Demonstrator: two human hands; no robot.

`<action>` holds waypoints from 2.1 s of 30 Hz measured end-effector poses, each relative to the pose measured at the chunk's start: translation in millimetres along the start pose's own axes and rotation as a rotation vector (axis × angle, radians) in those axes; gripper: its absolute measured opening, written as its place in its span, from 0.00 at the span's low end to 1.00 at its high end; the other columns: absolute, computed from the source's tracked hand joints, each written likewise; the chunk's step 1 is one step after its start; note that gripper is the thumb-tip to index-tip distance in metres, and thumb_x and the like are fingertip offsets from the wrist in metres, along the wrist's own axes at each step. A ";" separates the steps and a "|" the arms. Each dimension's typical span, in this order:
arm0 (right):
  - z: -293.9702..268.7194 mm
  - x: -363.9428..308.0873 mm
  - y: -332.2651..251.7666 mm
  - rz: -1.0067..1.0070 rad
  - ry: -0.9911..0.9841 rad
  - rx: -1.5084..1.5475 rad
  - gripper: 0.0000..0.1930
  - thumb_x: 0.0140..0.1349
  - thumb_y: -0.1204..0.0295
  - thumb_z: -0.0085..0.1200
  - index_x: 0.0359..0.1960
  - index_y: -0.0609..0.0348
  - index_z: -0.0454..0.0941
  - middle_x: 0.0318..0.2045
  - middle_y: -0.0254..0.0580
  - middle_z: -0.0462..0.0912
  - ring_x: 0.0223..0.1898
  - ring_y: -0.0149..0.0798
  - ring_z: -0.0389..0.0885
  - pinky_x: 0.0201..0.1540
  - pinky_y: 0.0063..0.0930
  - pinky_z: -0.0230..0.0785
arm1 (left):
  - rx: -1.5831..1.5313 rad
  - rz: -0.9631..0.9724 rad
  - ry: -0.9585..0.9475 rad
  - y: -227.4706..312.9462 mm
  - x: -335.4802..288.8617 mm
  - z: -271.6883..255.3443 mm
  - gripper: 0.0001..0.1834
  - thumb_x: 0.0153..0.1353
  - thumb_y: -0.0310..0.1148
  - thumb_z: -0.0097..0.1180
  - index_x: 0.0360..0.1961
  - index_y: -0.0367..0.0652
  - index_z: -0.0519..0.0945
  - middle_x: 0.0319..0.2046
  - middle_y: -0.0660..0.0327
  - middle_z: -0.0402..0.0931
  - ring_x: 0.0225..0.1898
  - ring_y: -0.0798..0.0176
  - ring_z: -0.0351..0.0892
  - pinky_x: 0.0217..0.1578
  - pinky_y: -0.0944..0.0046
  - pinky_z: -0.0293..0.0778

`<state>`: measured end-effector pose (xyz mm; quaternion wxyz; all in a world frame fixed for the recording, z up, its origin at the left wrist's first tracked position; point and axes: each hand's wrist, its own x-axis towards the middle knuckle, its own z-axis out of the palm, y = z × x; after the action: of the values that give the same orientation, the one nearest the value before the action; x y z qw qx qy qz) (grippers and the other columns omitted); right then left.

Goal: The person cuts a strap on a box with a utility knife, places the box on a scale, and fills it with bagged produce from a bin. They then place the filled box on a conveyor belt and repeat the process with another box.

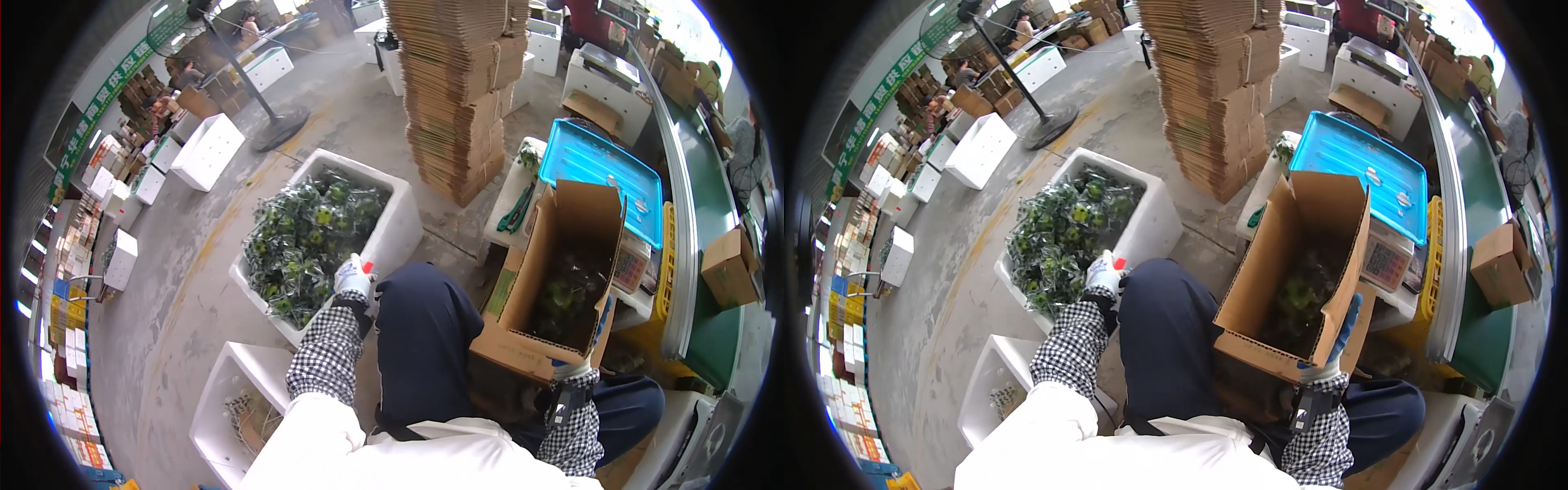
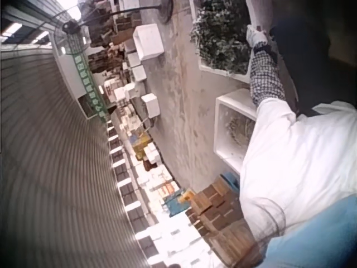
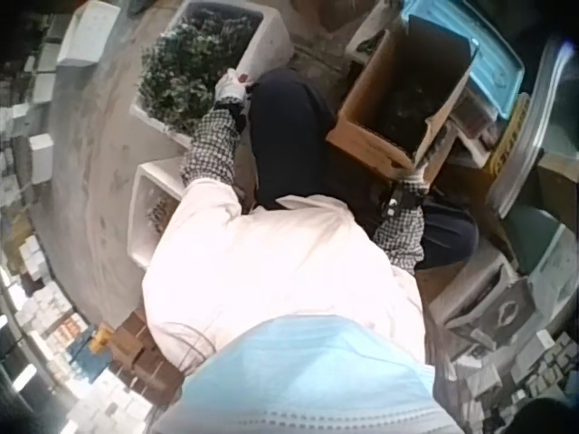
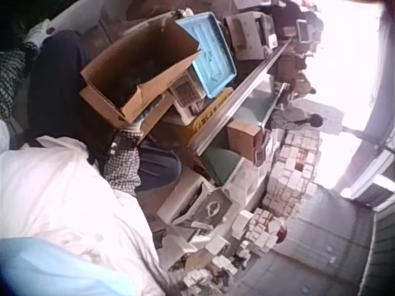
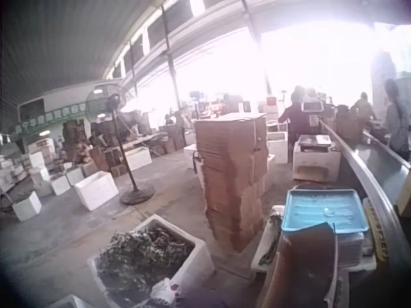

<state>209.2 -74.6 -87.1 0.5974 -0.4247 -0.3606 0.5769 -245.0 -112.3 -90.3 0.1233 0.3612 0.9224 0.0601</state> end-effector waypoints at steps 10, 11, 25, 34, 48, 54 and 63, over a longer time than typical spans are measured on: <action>6.5 -5.5 -11.2 -0.002 -0.044 -0.038 0.30 0.61 0.47 0.44 0.59 0.53 0.64 0.52 0.39 0.73 0.49 0.42 0.75 0.54 0.37 0.68 | -0.365 0.026 -0.222 -3.8 -55.9 -12.9 0.25 0.60 0.52 0.43 0.46 0.42 0.75 0.45 0.49 0.75 0.49 0.47 0.73 0.49 0.55 0.66; 3.5 -5.6 -14.2 -0.010 -0.033 -0.053 0.30 0.61 0.47 0.44 0.59 0.53 0.64 0.52 0.39 0.73 0.49 0.42 0.75 0.54 0.37 0.68 | -0.385 0.227 -0.136 -2.3 -59.2 -32.9 0.25 0.58 0.52 0.49 0.47 0.43 0.75 0.44 0.48 0.76 0.48 0.48 0.73 0.50 0.56 0.66; -5.5 -13.6 -30.3 -0.034 0.063 -0.141 0.31 0.61 0.46 0.44 0.59 0.53 0.64 0.53 0.39 0.72 0.50 0.42 0.74 0.54 0.38 0.67 | 0.337 0.071 -0.063 -63.0 92.2 -107.7 0.55 0.30 0.48 0.72 0.63 0.61 0.57 0.63 0.45 0.51 0.64 0.43 0.51 0.63 0.51 0.50; 3.9 -14.6 -32.3 -0.044 -0.011 -0.084 0.31 0.60 0.45 0.43 0.59 0.53 0.64 0.54 0.39 0.72 0.51 0.42 0.74 0.55 0.39 0.66 | -0.633 0.122 0.248 -159.7 100.5 -96.1 0.21 0.35 0.24 0.66 0.33 0.44 0.72 0.26 0.66 0.70 0.30 0.70 0.69 0.33 0.70 0.70; 46.1 -15.5 -58.6 0.052 -0.317 0.247 0.32 0.60 0.44 0.43 0.59 0.53 0.64 0.55 0.39 0.71 0.52 0.42 0.73 0.55 0.40 0.65 | -0.990 0.739 0.142 62.8 -68.1 -223.3 0.13 0.43 0.18 0.61 0.30 0.40 0.74 0.28 0.67 0.73 0.29 0.75 0.71 0.30 0.74 0.70; 70.7 -5.2 -60.0 0.504 -0.416 0.757 0.30 0.61 0.46 0.43 0.58 0.53 0.64 0.55 0.43 0.71 0.53 0.44 0.72 0.55 0.45 0.65 | -0.110 1.168 -0.154 219.5 -169.3 -201.2 0.15 0.47 0.29 0.56 0.38 0.38 0.75 0.37 0.47 0.74 0.40 0.45 0.73 0.42 0.56 0.70; 39.1 8.0 -55.1 0.402 -0.264 0.958 0.33 0.60 0.45 0.43 0.60 0.53 0.61 0.53 0.46 0.72 0.49 0.46 0.75 0.53 0.44 0.70 | -0.703 0.861 -0.904 270.5 -158.7 -231.3 0.23 0.56 0.31 0.56 0.52 0.35 0.68 0.44 0.54 0.73 0.44 0.62 0.74 0.42 0.63 0.72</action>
<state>194.9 -61.6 -21.9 0.5516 -0.0888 -0.0405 0.8284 -19.0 -27.4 215.6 0.5677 0.6216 0.4826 0.2417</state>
